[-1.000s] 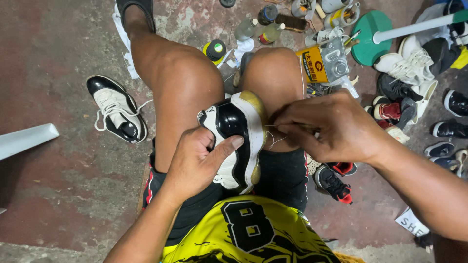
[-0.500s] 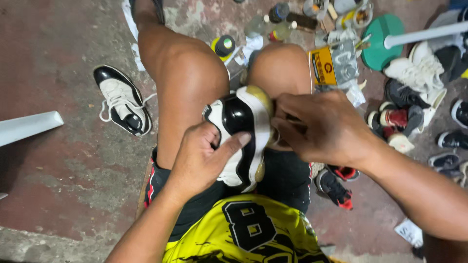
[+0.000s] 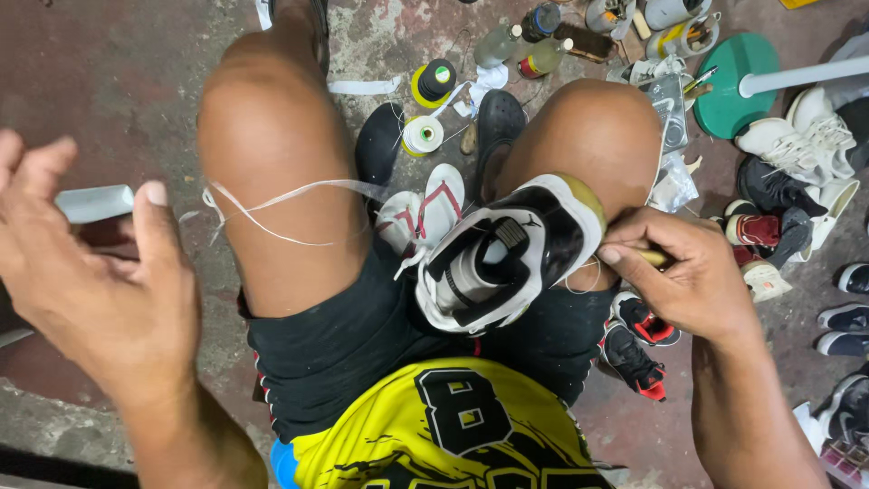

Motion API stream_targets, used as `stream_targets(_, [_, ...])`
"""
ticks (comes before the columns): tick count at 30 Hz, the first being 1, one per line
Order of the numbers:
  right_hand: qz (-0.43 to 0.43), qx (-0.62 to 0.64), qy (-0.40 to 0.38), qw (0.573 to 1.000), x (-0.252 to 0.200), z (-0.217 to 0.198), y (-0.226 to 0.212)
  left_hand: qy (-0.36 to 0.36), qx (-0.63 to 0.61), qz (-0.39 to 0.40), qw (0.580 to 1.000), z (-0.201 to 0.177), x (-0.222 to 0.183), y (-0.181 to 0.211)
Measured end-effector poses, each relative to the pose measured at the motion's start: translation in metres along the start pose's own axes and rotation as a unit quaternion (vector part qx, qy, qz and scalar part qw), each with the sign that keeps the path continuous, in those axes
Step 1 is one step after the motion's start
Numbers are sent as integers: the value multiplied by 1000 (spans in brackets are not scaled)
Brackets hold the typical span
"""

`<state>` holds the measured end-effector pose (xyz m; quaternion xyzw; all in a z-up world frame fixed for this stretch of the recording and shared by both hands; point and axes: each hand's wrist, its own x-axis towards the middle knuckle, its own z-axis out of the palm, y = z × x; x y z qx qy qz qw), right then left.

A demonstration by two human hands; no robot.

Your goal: The person sews the sole of a sneaker using a needle and thread, pulling the thread through the sole and tightening it with the assistance of another person's hands.

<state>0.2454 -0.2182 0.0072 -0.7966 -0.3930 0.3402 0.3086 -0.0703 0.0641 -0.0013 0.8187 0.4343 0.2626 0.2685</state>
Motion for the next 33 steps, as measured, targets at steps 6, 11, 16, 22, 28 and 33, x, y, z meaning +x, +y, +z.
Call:
stream_targets(6, [-7, 6, 12, 1000, -9, -1, 8, -190, -208, 183, 942, 58, -3, 71])
stream_targets(11, [-22, 4, 17, 1000, -14, -2, 13, -219, -121, 224, 942, 71, -5, 74])
stream_targets(16, [-17, 29, 24, 999, -17, 0, 16, -225, -220, 162, 936, 66, -24, 56])
stream_targets(22, [-18, 4, 26, 999, -14, 8, 3, -324, -657, -72, 677, 67, -42, 51])
stream_targets(28, [-67, 38, 5, 997, -5, 15, -19, -331, -370, -142, 857, 76, -45, 64])
stream_targets(33, [-143, -76, 11, 987, 0, 11, -35, -310, -235, -27, 921, 79, -36, 81])
